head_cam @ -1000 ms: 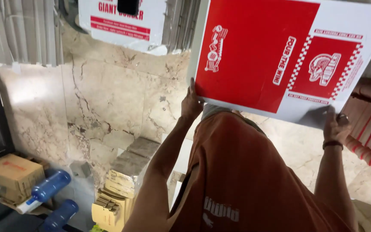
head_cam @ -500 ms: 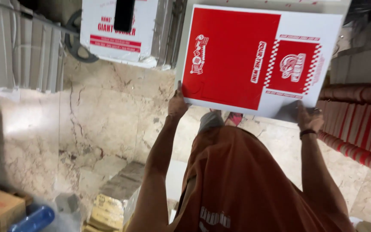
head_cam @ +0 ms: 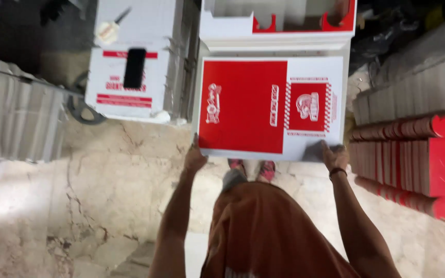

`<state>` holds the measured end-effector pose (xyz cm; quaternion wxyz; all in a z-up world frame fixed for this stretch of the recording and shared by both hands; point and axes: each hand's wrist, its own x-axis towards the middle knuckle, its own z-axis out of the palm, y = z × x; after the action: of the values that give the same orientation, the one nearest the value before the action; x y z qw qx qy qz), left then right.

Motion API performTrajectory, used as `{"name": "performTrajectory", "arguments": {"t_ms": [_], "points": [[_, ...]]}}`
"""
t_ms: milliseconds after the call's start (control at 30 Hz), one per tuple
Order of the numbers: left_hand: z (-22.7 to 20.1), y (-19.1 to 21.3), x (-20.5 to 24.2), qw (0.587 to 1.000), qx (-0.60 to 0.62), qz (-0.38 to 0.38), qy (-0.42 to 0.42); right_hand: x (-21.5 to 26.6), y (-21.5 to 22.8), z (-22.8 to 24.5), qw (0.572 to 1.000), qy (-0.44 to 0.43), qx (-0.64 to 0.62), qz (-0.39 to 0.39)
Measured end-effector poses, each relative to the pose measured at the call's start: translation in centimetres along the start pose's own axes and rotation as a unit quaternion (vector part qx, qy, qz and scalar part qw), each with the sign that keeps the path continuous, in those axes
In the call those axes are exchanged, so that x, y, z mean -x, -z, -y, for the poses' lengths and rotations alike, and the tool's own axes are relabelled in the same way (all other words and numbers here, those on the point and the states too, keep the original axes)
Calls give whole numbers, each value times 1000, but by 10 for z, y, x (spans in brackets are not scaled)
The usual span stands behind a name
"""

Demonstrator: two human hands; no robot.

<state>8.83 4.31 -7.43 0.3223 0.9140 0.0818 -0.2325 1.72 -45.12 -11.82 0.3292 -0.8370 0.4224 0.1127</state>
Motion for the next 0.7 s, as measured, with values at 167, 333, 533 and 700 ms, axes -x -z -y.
{"name": "performTrajectory", "arguments": {"t_ms": [167, 333, 533, 700], "points": [[-105, 81, 54, 954, 290, 72, 1, 9, 21, -1, 991, 77, -109, 8], [-4, 28, -35, 976, 198, -12, 87, -26, -5, -31, 986, 47, 90, -132], [-9, 15, -51, 997, -13, 1, 80, 7, 31, 23, 984, -23, 158, -73], [-14, 23, -53, 998, -37, 24, 52, 19, 38, 54, 971, -82, 203, -95]]}}
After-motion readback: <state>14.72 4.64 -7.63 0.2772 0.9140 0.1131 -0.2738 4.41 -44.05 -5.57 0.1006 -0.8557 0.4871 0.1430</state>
